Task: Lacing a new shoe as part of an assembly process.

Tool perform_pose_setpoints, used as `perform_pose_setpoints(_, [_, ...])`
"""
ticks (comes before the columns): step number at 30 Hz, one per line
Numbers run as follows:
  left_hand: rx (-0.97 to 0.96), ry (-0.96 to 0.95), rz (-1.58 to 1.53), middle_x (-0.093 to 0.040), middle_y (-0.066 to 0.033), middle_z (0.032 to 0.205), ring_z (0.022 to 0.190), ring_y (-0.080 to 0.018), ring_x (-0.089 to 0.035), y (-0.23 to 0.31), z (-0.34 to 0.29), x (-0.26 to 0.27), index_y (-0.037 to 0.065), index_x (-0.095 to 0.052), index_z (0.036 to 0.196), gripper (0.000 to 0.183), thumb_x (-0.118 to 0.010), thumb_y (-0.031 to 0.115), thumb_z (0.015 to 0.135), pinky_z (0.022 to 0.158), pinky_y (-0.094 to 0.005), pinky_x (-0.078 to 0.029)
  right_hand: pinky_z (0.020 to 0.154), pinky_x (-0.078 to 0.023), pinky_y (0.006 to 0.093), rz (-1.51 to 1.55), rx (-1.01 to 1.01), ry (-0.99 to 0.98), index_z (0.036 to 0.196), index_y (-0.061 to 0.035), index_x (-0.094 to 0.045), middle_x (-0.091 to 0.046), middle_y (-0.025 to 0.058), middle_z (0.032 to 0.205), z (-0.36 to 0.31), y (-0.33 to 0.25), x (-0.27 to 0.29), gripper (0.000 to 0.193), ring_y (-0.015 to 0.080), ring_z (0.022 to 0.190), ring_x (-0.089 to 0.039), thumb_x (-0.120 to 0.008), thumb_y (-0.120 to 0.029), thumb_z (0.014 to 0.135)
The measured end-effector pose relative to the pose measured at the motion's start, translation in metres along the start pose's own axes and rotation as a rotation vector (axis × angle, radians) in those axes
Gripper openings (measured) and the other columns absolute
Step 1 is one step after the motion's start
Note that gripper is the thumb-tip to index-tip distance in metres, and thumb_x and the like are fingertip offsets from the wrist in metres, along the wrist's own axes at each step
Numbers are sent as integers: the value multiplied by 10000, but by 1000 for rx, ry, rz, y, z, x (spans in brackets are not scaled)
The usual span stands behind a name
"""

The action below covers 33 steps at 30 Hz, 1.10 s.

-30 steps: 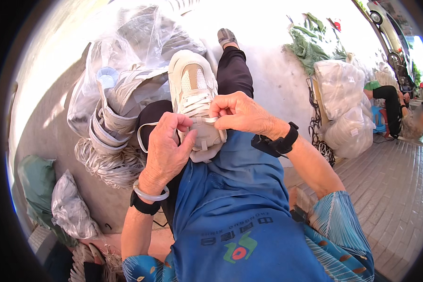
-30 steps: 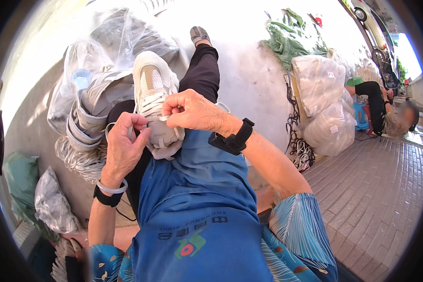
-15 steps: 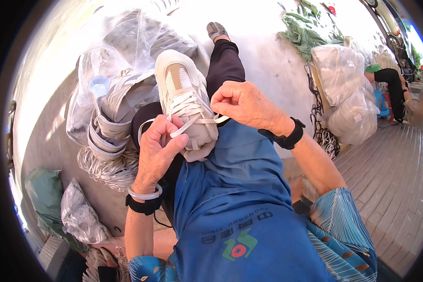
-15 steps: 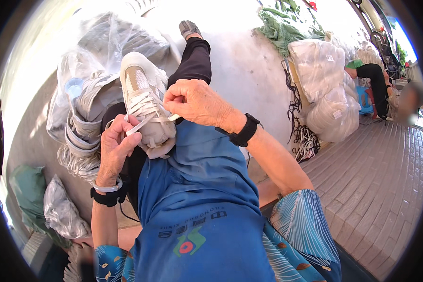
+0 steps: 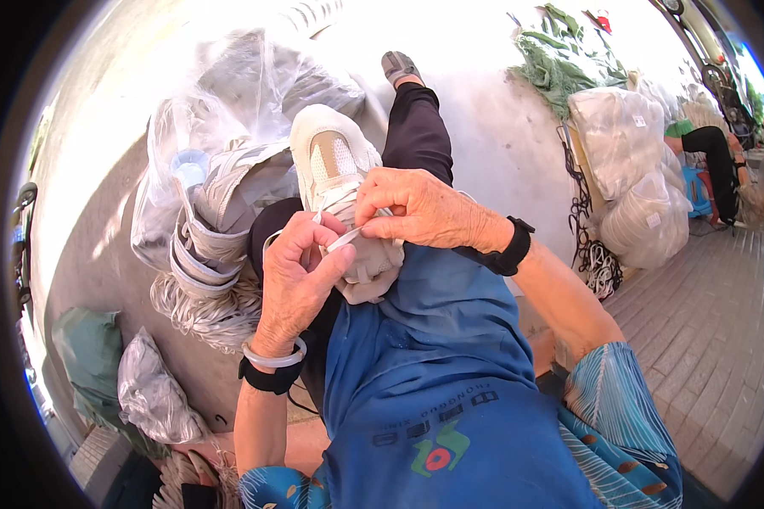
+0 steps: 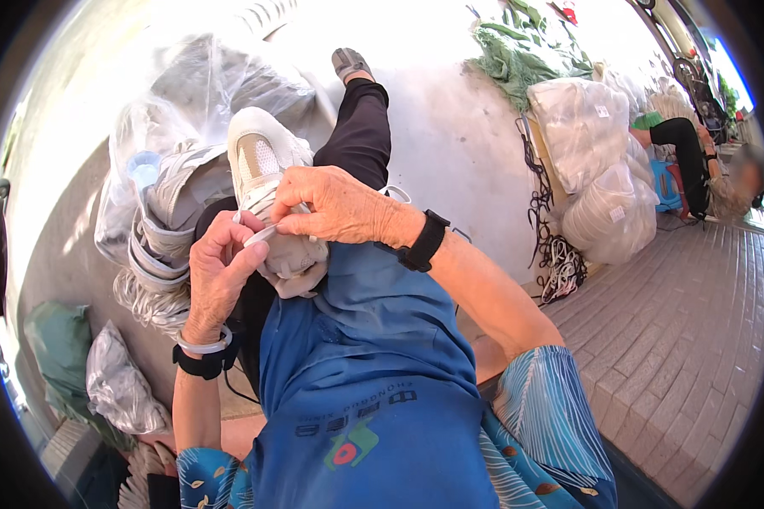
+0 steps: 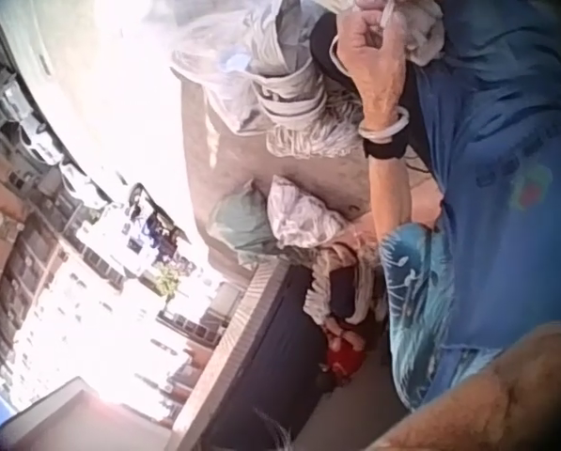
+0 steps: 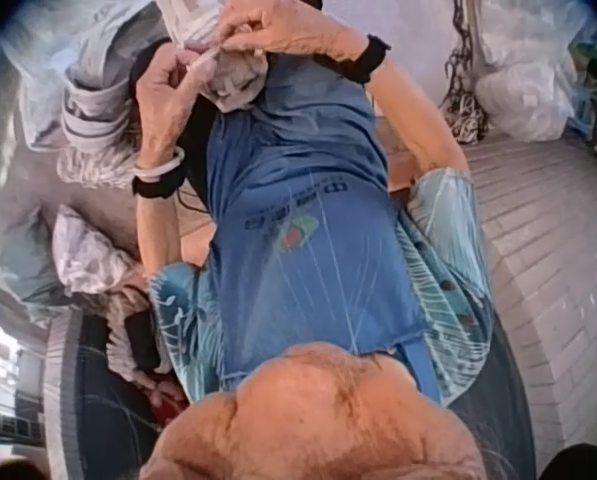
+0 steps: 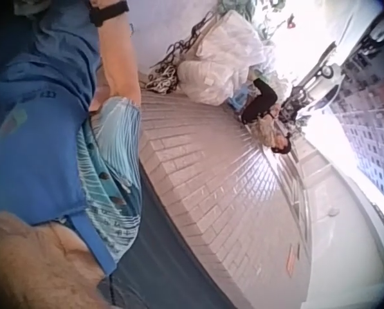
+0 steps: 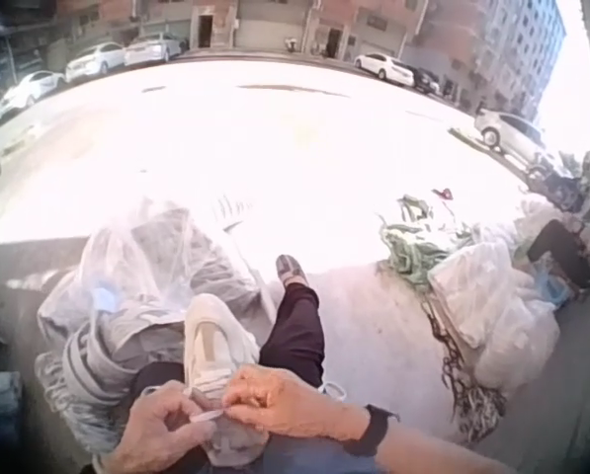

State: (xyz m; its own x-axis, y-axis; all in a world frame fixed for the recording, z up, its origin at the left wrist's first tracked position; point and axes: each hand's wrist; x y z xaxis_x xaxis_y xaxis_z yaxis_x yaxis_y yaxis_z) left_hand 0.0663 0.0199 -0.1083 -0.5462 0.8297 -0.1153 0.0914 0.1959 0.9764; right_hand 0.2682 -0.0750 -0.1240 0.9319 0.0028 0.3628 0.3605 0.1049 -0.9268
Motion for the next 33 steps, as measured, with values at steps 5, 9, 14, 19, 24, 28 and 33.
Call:
perform_pose_setpoints(5, [-143,272,402,-578,-41,949,762,-97,-499,-14,-4,11,5,-619,968,102,-640,65,888,705,-258,-443,698,-460,281,187,-184,-89,935,-9,-641,-610,51,822,2,-7,0,130,124,749,-545,-658,-121,870])
perform_pose_setpoints(9, [-137,225,808,-612,-80,860,690,-148,-542,-19,-9,16,7,-600,1021,149,-629,74,892,661,-280,-462,693,-471,272,236,-252,-76,935,1,-639,-618,34,764,3,-9,3,157,97,718,-537,-655,-142,874])
perform_pose_setpoints(14, [-84,213,681,-614,-71,809,668,-148,-538,-17,-7,20,14,-601,982,102,-624,56,893,638,-293,-462,668,-456,224,364,-316,-77,964,10,-666,-617,-8,773,0,-4,9,175,47,721,-524,-664,-150,893])
perform_pose_setpoints(19, [-202,181,755,-564,-82,769,626,-168,-520,-19,-10,32,5,-571,878,50,-620,3,870,581,-293,-435,645,-444,212,363,-373,-99,936,13,-680,-609,-34,763,1,-10,13,182,33,717,-520,-651,-165,912])
perform_pose_setpoints(24, [-224,284,869,-528,-79,765,611,-174,-494,-15,-25,54,3,-557,864,65,-607,-38,856,558,-298,-410,619,-470,275,72,-436,-81,924,9,-678,-644,64,726,5,-17,5,179,121,645,-583,-660,-156,857])
perform_pose_setpoints(28, [-212,306,918,-524,-81,774,643,-189,-514,-11,-40,66,-2,-554,873,69,-605,-45,854,570,-287,-419,626,-464,287,-252,-281,-18,871,24,-646,-608,77,740,9,-34,-11,111,164,658,-581,-623,-84,869])
perform_pose_setpoints(33, [-161,382,1031,-555,-128,795,718,-331,-584,-20,-60,87,27,-548,862,71,-595,-22,842,628,-373,-464,662,-486,394,-461,-59,165,845,1,-619,-580,138,799,4,-25,-32,82,325,733,-605,-608,-79,831])
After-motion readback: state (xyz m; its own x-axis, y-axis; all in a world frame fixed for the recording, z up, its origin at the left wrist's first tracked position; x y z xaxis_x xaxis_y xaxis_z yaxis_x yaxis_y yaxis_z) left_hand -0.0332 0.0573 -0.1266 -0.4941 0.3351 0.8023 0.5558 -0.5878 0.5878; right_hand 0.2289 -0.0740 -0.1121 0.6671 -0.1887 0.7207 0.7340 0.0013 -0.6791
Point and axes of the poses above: each hand's wrist, its own z-axis towards the middle knuckle, its own x-axis out of the back of the hand, y = z × x
